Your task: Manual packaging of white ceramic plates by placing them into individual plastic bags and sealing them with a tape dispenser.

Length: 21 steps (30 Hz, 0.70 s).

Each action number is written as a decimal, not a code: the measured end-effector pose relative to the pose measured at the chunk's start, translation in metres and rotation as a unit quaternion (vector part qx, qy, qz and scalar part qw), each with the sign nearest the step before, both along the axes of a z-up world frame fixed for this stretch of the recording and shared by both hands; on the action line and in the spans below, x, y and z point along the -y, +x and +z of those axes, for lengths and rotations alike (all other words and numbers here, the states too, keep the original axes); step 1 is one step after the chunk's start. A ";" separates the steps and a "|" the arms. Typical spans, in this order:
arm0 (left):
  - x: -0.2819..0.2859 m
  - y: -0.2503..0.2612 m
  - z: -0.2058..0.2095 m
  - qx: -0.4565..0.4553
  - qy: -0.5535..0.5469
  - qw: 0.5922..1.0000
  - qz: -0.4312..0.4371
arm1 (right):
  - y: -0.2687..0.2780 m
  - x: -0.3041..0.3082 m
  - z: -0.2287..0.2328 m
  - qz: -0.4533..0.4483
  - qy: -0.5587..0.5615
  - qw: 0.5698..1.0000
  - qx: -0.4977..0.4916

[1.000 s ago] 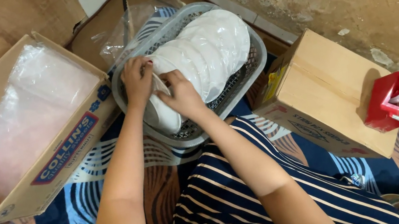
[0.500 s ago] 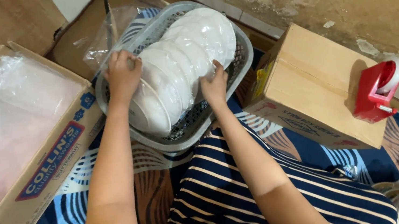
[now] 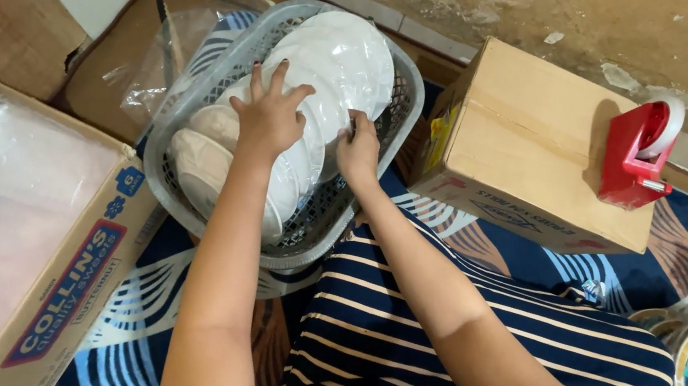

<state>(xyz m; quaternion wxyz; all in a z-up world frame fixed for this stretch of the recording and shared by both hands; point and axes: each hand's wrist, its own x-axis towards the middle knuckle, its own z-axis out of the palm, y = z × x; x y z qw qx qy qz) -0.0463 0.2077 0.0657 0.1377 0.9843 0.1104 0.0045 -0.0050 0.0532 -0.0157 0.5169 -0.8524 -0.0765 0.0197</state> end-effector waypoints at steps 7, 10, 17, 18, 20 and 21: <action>-0.002 0.010 -0.023 0.167 0.016 0.984 -0.054 | -0.008 0.003 0.007 0.046 0.059 0.993 0.086; 0.001 0.009 -0.019 0.272 0.063 0.955 -0.096 | -0.017 0.003 0.014 0.076 0.080 0.988 0.107; -0.009 0.000 -0.020 0.372 0.073 0.925 -0.038 | -0.023 -0.001 0.016 0.127 0.058 0.972 0.191; -0.008 0.002 -0.017 0.353 0.061 0.933 -0.045 | -0.020 -0.001 0.018 0.129 0.041 0.971 0.199; -0.010 0.007 -0.028 0.329 0.045 0.942 -0.044 | -0.012 -0.001 0.011 0.102 0.030 0.975 0.196; -0.011 0.010 -0.034 0.303 0.027 0.951 -0.043 | -0.009 0.000 0.008 0.077 0.018 0.978 0.191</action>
